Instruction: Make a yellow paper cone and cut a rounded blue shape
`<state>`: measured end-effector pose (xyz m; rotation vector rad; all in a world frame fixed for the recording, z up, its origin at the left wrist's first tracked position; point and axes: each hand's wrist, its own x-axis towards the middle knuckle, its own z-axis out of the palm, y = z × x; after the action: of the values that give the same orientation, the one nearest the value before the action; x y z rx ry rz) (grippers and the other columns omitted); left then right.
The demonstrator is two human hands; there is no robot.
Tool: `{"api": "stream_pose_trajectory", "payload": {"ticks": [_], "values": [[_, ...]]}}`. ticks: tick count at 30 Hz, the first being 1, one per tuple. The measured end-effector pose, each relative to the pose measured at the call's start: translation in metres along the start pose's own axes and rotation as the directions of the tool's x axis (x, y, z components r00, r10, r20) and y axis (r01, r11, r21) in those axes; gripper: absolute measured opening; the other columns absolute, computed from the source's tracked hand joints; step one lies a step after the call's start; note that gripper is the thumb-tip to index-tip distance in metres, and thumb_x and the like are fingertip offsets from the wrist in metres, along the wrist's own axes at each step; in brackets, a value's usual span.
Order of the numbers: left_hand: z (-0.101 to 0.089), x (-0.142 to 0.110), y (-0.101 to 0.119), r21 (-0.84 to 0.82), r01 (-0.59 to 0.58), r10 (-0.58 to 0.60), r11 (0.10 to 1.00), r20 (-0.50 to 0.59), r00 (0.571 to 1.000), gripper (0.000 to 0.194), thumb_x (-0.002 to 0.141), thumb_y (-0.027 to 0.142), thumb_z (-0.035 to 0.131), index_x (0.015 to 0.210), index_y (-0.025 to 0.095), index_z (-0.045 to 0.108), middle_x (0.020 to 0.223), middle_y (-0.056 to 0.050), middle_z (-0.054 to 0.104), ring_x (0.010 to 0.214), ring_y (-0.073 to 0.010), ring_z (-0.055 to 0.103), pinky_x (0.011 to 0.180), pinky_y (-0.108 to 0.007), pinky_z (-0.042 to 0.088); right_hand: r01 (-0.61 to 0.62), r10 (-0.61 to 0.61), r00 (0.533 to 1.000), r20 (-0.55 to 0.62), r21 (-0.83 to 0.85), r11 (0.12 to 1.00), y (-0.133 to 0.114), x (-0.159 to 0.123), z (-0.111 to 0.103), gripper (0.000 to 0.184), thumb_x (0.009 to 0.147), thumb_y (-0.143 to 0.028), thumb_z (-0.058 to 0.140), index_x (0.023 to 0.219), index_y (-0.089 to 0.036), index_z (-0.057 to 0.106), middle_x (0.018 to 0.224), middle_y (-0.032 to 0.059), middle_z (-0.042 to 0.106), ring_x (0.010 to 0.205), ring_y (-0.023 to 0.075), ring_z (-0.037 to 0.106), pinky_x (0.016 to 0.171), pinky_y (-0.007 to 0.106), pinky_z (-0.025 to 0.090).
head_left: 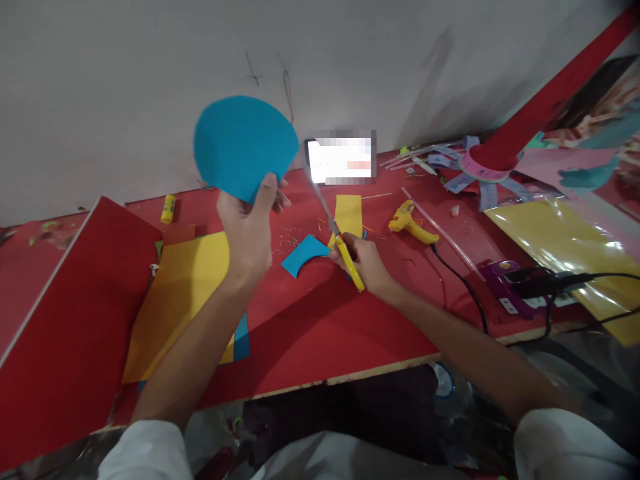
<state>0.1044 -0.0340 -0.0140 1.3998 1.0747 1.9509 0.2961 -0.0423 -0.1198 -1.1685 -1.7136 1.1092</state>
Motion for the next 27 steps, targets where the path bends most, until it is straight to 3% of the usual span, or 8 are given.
{"api": "stream_pose_trajectory", "payload": {"ticks": [3,6,10,13,18,21,24,27], "values": [[-0.006,0.010,0.013,-0.096,-0.086,0.080,0.992,-0.070,0.994,0.026,0.088,0.040,0.086,0.084,0.021,0.069,0.077,-0.001,0.072,0.059,-0.0120,0.062,0.055,-0.028,0.048,-0.007,0.012,1.000,0.010,-0.421,0.907,-0.003,-0.002,0.001,0.043,0.087,-0.063,0.072,0.089,-0.021,0.063,0.076,0.0036,0.070,0.066,0.0188,0.061,0.059,0.029,0.036],[-0.011,0.016,0.019,-0.131,-0.110,0.101,0.985,-0.073,0.992,0.017,0.088,0.032,0.087,0.088,0.023,0.073,0.078,-0.001,0.073,0.060,-0.0124,0.062,0.054,-0.029,0.045,0.067,0.009,0.993,0.116,-0.635,0.769,-0.005,-0.007,0.004,0.035,0.092,-0.051,0.073,0.108,-0.020,0.070,0.101,0.0110,0.079,0.087,0.0272,0.072,0.067,0.032,0.044],[-0.015,0.019,0.014,-0.099,-0.077,0.072,0.992,-0.052,0.996,0.013,0.091,0.027,0.082,0.084,0.025,0.072,0.077,0.000,0.070,0.057,-0.0119,0.058,0.053,-0.030,0.043,0.333,-0.187,0.935,0.303,-0.560,0.759,0.002,-0.010,0.007,0.036,0.095,-0.036,0.075,0.127,-0.021,0.068,0.122,0.0145,0.076,0.112,0.0313,0.071,0.084,0.036,0.053],[-0.015,0.018,0.005,-0.044,0.003,-0.003,0.999,0.004,1.000,0.017,0.091,0.033,0.082,0.083,0.026,0.069,0.078,0.001,0.070,0.058,-0.0126,0.058,0.055,-0.030,0.046,0.464,-0.330,0.875,0.354,-0.420,0.780,0.011,-0.006,0.006,0.036,0.097,-0.034,0.075,0.130,-0.022,0.068,0.127,0.0147,0.074,0.118,0.0317,0.067,0.100,0.043,0.054],[-0.016,0.014,-0.012,0.064,0.146,-0.155,0.987,0.172,0.973,0.024,0.090,0.040,0.081,0.088,0.023,0.065,0.079,-0.001,0.071,0.062,-0.0128,0.062,0.061,-0.029,0.052,0.396,-0.356,0.917,0.180,-0.299,0.868,0.011,0.002,-0.005,0.027,0.106,-0.046,0.060,0.115,-0.024,0.071,0.116,0.0129,0.075,0.113,0.0304,0.068,0.101,0.046,0.053],[-0.021,0.014,-0.024,0.238,0.208,-0.282,0.949,0.338,0.898,0.029,0.085,0.042,0.083,0.090,0.021,0.064,0.080,-0.003,0.072,0.066,-0.0149,0.065,0.063,-0.030,0.055,0.309,-0.309,0.951,0.014,-0.051,0.950,0.005,0.006,-0.011,0.035,0.105,-0.056,0.058,0.116,-0.024,0.067,0.110,0.0098,0.074,0.102,0.0257,0.071,0.093,0.041,0.055],[-0.026,0.015,-0.035,0.463,0.116,-0.367,0.879,0.502,0.783,0.036,0.076,0.044,0.088,0.094,0.019,0.068,0.085,-0.005,0.074,0.073,-0.0204,0.068,0.063,-0.032,0.054,0.212,-0.205,0.977,-0.056,0.207,0.955,0.005,0.011,-0.014,0.049,0.098,-0.072,0.059,0.114,-0.026,0.063,0.099,0.0055,0.072,0.088,0.0220,0.069,0.081,0.036,0.054],[-0.027,0.014,-0.040,0.594,0.014,-0.445,0.804,0.586,0.677,0.037,0.078,0.046,0.084,0.098,0.019,0.071,0.094,-0.006,0.077,0.081,-0.0249,0.070,0.068,-0.036,0.055,0.117,-0.109,0.993,-0.046,0.277,0.954,0.011,0.018,-0.014,0.051,0.090,-0.075,0.068,0.090,-0.024,0.062,0.078,0.0003,0.064,0.072,0.0178,0.061,0.070,0.033,0.049]]}}
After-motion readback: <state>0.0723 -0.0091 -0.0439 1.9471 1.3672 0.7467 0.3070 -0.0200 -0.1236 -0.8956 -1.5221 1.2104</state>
